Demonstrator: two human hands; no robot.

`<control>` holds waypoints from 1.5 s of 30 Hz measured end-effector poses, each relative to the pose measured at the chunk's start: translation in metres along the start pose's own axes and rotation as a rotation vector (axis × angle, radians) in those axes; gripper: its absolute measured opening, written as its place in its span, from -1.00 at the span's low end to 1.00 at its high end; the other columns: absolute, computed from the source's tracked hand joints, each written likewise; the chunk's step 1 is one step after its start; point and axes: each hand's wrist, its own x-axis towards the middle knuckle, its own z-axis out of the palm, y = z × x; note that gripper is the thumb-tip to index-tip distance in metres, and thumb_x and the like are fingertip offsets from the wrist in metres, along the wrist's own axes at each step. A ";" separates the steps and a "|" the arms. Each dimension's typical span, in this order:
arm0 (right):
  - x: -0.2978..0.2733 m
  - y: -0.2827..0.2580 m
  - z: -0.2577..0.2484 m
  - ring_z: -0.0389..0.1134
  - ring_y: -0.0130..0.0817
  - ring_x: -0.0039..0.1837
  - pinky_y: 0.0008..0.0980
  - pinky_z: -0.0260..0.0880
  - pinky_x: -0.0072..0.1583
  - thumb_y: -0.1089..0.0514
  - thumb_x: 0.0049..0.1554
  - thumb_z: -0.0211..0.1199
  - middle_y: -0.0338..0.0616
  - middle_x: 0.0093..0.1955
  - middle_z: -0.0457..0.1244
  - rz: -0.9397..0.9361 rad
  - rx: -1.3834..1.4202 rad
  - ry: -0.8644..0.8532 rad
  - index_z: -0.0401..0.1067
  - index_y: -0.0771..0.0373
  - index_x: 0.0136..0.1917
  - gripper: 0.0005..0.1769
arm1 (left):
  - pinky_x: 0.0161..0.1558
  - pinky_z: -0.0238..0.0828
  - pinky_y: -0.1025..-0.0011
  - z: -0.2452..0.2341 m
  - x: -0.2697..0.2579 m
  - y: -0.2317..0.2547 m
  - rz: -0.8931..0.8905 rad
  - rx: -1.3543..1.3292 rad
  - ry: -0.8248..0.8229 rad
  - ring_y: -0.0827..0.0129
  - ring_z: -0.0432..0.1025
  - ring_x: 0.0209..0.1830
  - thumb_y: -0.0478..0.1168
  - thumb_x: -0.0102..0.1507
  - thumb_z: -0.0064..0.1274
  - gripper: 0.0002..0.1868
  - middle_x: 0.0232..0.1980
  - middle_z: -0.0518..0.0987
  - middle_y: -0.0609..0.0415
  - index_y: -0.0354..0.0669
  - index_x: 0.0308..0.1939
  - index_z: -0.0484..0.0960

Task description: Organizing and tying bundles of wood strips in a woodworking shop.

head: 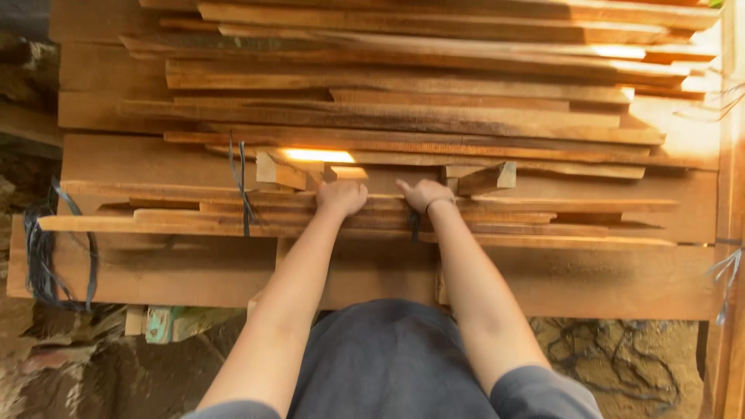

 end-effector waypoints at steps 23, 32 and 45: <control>0.005 0.044 0.131 0.32 -0.20 0.13 -0.14 0.26 0.14 -0.41 0.12 0.12 -0.29 -0.09 0.37 -0.179 -0.154 0.938 0.63 -0.13 -0.14 -0.55 | 0.07 0.37 0.28 0.159 -0.084 -0.049 0.652 -0.368 1.049 0.25 0.51 -0.07 -0.14 0.37 0.00 -0.88 -0.22 0.59 0.16 0.04 -0.20 0.63; 0.048 -0.002 0.082 0.13 -0.07 0.56 -0.07 0.05 0.51 -0.84 -0.02 -0.25 -0.07 0.42 0.27 -0.212 -0.026 -0.054 0.53 0.00 0.25 0.11 | -0.49 0.36 0.45 0.238 -0.116 -0.072 -0.113 -1.359 0.354 0.34 0.38 -0.63 0.38 0.44 -0.35 -0.24 -0.60 0.46 0.02 -0.22 -0.44 0.49; -0.026 -0.031 0.021 0.22 -0.13 0.52 -0.11 0.20 0.50 -0.87 -0.11 -0.14 -0.01 0.42 0.30 -0.222 -0.099 -0.058 0.55 0.20 0.28 0.25 | 0.54 -0.84 -0.22 0.093 -0.139 0.031 -0.195 -2.694 0.068 0.11 -0.71 0.68 0.54 0.16 0.05 0.40 0.67 -0.66 -0.05 -0.03 0.63 -0.56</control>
